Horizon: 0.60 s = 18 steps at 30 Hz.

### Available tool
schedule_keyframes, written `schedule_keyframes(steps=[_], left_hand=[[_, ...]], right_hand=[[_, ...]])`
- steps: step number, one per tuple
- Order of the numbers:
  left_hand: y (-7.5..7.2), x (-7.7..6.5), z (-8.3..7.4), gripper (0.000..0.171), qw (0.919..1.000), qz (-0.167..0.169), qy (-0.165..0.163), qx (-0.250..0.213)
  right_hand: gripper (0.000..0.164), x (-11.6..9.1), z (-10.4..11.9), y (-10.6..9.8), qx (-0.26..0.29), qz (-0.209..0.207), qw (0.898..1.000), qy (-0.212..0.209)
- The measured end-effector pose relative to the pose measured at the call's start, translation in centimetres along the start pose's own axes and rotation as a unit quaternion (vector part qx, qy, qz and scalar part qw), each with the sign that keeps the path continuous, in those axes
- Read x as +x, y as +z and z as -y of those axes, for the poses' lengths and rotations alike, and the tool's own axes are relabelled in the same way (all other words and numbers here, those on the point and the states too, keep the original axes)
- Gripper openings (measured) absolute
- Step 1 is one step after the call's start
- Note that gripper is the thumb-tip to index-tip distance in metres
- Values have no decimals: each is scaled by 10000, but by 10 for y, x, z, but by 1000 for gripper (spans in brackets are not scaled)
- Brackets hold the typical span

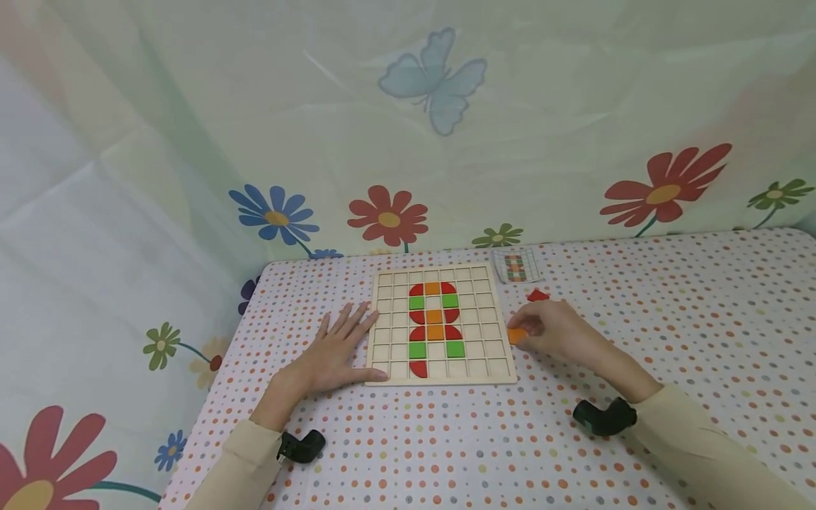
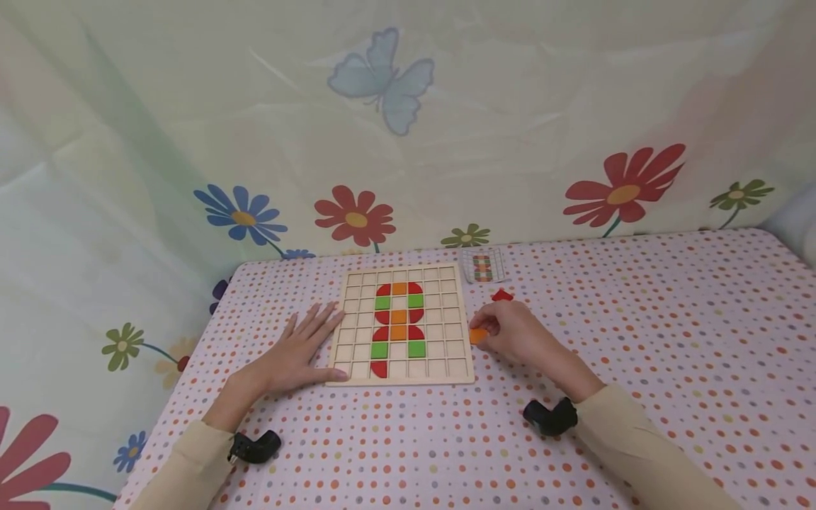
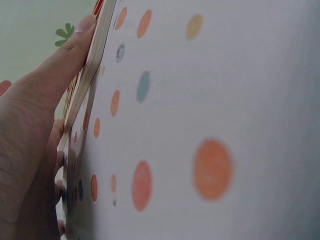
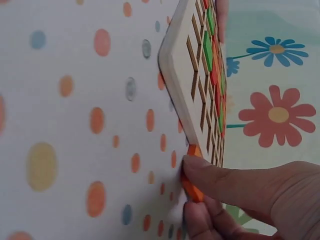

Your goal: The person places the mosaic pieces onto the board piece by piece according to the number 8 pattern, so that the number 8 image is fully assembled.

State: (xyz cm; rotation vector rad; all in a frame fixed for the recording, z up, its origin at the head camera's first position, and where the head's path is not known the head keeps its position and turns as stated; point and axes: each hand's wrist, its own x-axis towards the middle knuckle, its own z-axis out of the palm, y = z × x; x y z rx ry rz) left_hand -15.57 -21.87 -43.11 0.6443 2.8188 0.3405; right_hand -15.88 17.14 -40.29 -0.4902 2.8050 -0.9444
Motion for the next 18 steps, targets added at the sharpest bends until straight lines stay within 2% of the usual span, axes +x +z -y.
schedule_keyframes(steps=[10, 13, 18], left_hand=[[2, 1, 2, 109, 10000, -11, 3, 39], [3, 2, 3, 109, 10000, -8, 20, 63], [3, 3, 4, 110, 10000, 1, 14, 76]], right_hand=[[32, -11, -8, 9, 289, -745, 9964, -265], [32, -14, -3, 11, 332, -903, 9949, -303], [27, -14, 11, 10, 319, -1102, 9906, -743]])
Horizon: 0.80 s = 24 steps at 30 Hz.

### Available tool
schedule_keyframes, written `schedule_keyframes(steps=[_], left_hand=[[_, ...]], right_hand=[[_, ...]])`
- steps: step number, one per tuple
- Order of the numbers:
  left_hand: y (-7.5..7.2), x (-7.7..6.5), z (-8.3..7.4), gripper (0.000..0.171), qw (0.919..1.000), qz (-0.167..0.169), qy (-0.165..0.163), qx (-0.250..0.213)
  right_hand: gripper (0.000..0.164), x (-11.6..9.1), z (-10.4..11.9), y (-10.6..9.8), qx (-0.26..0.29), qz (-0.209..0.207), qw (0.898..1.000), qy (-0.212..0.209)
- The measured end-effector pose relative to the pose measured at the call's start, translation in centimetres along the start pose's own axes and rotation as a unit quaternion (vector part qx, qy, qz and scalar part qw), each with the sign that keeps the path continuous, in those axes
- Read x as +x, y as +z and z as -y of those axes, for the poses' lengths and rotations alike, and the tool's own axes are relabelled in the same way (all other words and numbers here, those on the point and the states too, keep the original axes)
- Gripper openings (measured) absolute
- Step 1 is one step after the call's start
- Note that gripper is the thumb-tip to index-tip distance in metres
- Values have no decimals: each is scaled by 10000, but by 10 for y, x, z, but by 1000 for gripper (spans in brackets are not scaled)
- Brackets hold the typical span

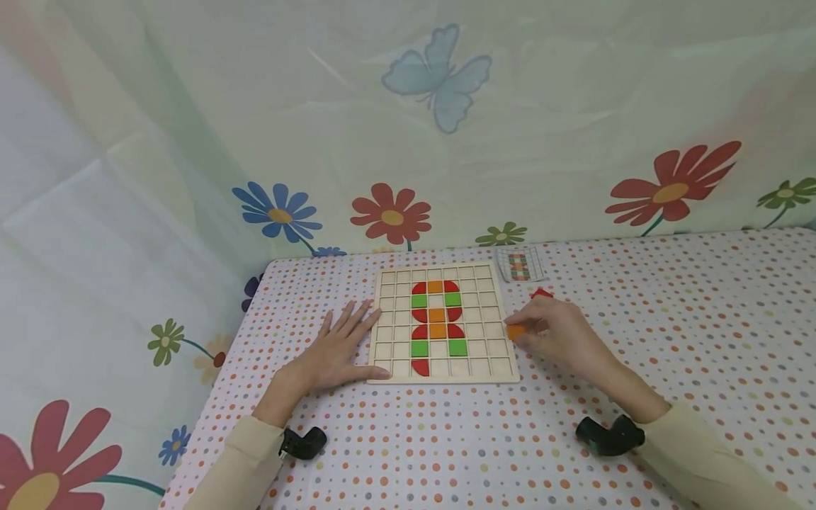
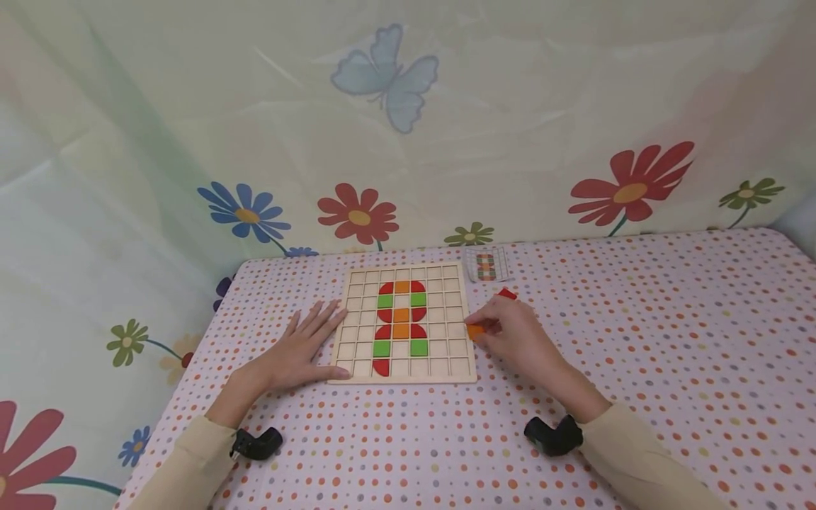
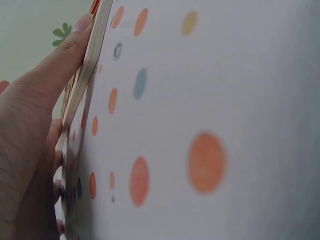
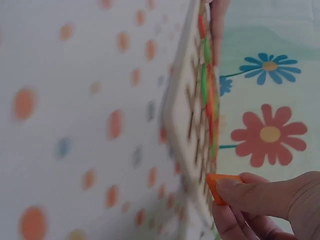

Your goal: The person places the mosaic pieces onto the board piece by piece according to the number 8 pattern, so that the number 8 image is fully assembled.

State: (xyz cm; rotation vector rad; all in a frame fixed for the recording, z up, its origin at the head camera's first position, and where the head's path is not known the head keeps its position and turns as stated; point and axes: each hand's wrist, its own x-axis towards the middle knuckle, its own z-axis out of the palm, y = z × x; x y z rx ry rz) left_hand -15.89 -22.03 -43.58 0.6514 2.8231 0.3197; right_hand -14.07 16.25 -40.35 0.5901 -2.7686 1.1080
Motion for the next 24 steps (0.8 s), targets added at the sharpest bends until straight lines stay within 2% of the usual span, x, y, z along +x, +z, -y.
schedule_keyframes(steps=[4, 10, 16, 24], left_hand=[[1, 0, 1, 110, 10000, -7, -5, 10], [1, 0, 0, 110, 10000, -19, 12, -40], [0, 1, -2, 110, 10000, 10, 29, -35], [-2, -1, -1, 110, 10000, -9, -1, -19]], right_hand=[[28, 6, 18, 7, 347, 133, 9992, -139], [23, 14, 45, 39, 997, 709, 9922, -245], [20, 14, 56, 64, 972, 929, 9901, -409], [18, 13, 62, 70, 902, 942, 9907, -385]])
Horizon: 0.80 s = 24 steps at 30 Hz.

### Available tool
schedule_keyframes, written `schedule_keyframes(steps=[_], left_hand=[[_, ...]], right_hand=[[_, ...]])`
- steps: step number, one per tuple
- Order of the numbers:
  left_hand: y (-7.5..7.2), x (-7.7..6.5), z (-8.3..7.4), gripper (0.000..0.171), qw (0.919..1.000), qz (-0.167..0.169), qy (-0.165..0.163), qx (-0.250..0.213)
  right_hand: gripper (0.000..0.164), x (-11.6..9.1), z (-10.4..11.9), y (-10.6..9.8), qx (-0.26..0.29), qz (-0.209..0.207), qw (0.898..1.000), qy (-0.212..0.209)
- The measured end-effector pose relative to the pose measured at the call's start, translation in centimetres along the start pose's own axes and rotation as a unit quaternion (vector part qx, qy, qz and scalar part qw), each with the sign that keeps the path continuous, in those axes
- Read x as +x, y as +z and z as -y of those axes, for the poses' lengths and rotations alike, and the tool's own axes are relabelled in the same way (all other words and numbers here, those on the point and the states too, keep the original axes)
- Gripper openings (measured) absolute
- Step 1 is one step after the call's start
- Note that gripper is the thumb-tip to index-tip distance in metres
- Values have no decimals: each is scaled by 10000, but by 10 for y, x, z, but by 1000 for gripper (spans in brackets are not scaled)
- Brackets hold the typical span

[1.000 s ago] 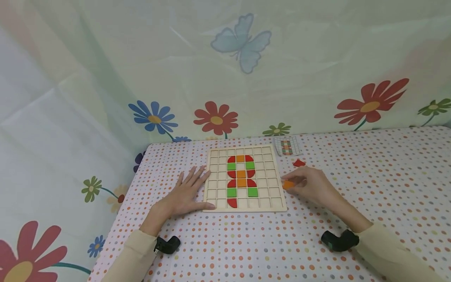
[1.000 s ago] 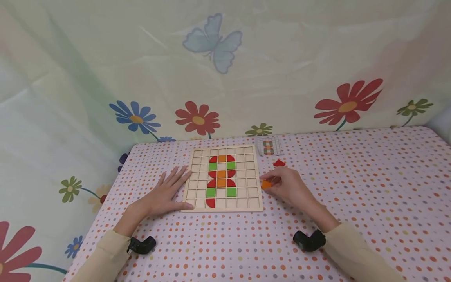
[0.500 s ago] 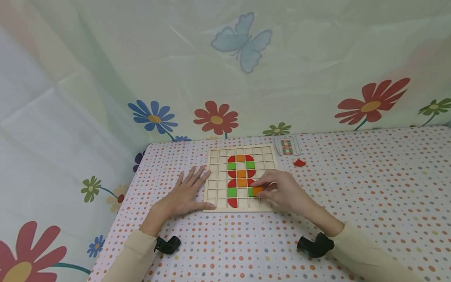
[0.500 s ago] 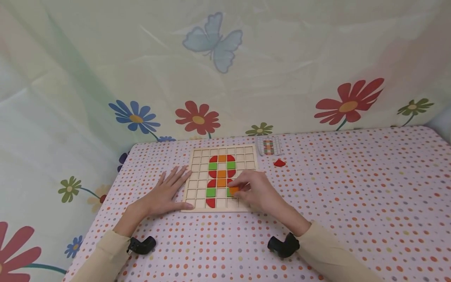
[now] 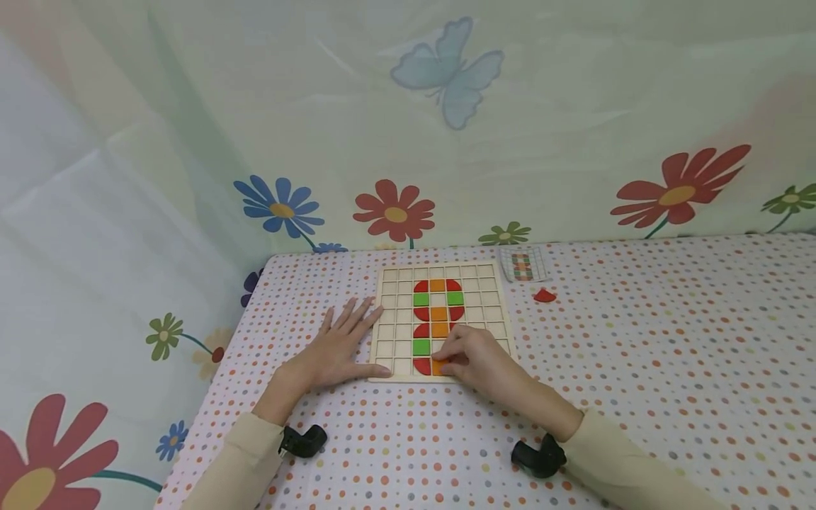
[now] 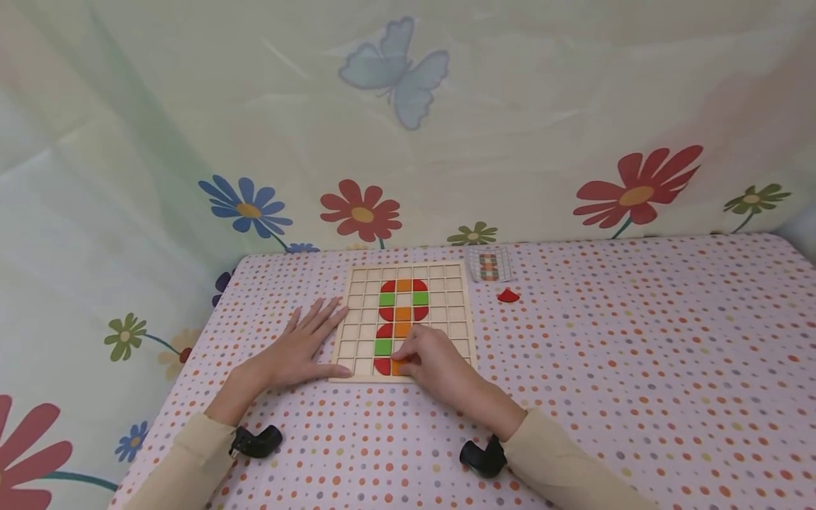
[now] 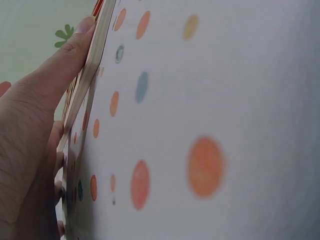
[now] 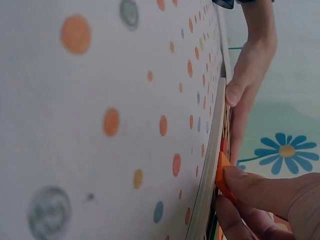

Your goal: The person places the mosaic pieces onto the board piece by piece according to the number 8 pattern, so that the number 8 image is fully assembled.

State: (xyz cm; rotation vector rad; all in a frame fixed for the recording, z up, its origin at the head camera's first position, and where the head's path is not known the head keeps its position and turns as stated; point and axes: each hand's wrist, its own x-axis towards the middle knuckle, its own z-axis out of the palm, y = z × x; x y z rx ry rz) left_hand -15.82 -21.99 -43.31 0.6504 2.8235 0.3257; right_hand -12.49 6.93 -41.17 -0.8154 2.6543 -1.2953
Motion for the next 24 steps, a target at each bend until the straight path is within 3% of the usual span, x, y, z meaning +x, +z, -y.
schedule_keyframes(steps=[12, 19, 24], left_hand=[[1, -2, 2, 109, 10000, 21, -57, -29], [2, -2, 1, 110, 9999, 35, -37, -87], [2, 0, 0, 110, 10000, -10, -6, -28]], right_hand=[[17, 2, 1, 4, -251, 186, 9995, -43], [13, 2, 1, 5, -697, 354, 9967, -198], [15, -3, -5, -6, -381, 136, 9987, -325]])
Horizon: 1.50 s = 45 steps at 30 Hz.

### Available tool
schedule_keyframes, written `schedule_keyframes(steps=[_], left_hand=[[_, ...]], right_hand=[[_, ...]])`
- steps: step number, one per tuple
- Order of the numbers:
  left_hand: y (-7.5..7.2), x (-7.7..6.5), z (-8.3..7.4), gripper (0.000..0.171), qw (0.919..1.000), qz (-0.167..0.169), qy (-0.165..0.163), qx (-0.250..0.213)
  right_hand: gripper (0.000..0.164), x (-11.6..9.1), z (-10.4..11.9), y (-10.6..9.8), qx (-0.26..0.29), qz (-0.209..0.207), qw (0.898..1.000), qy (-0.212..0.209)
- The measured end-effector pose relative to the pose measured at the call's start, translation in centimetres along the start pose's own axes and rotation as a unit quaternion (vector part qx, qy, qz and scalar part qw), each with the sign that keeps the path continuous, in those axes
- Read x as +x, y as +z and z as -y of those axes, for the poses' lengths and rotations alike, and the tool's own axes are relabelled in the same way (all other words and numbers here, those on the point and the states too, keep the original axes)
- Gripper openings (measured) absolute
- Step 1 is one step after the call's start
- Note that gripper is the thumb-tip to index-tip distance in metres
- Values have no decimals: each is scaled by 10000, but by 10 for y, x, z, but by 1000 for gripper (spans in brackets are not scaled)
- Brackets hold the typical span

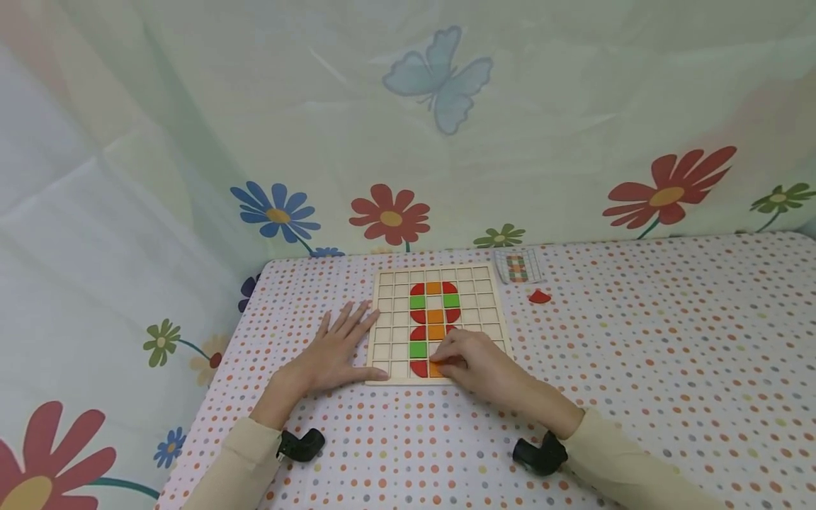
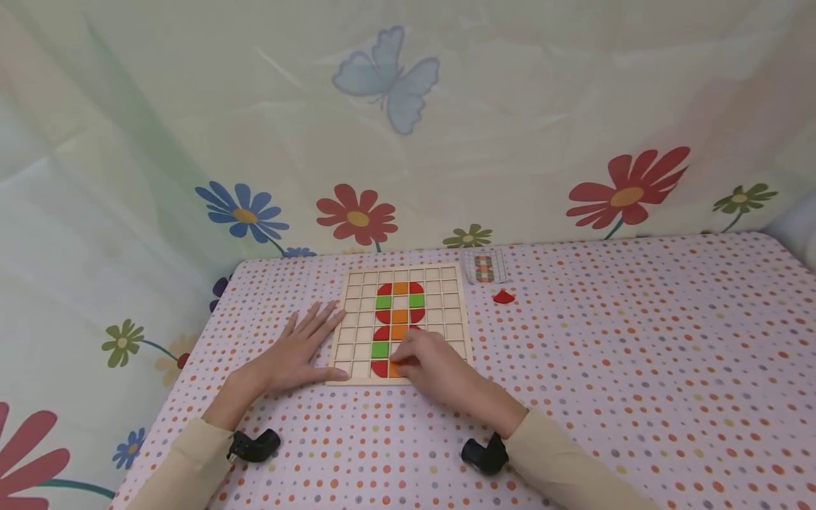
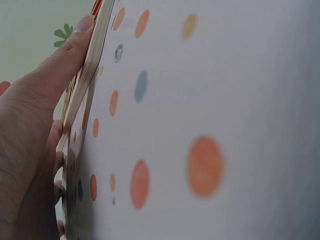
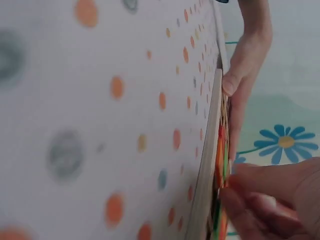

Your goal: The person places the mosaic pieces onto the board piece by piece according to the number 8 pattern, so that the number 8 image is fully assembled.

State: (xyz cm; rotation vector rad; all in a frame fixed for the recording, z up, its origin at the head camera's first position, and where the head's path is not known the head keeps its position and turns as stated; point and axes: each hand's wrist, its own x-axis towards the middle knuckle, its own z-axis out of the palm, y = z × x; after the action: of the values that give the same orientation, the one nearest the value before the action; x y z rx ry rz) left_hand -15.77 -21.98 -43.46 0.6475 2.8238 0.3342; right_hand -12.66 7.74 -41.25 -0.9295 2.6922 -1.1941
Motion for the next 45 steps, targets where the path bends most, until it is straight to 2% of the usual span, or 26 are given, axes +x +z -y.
schedule_keyframes(steps=[3, 7, 12, 16, 22, 32, 38, 42, 45], left_hand=[[0, 2, -1, 110, 10000, -19, 56, 1], [-1, 3, -1, 110, 10000, -32, 69, 4], [-1, 2, -1, 110, 10000, -2, 38, 27], [0, 2, -2, 110, 10000, 28, 36, 25], [-1, 1, -3, 110, 10000, 37, 17, 43], [-1, 0, -2, 110, 10000, 24, 17, 31], [-1, 0, -2, 109, 10000, -3, 25, 10], [-1, 0, -1, 110, 10000, 15, -2, 22], [-2, 0, -1, 110, 10000, 35, -22, 37]], right_hand=[[17, -3, -8, -16, 17, -399, 9992, 103], [17, -2, -27, -52, -548, -767, 9948, 374], [19, -3, -65, -94, -1217, -591, 9883, 706], [20, -5, -91, -110, -1477, -343, 9843, 900], [15, -4, -103, -115, -1249, -282, 9838, 1251], [19, 4, -100, -120, -1429, 4, 9802, 1374], [14, 3, -95, -116, -1480, -10, 9764, 1573], [14, 1, -88, -112, -1532, -23, 9773, 1463], [14, -1, -80, -108, -1533, -112, 9818, 1119]])
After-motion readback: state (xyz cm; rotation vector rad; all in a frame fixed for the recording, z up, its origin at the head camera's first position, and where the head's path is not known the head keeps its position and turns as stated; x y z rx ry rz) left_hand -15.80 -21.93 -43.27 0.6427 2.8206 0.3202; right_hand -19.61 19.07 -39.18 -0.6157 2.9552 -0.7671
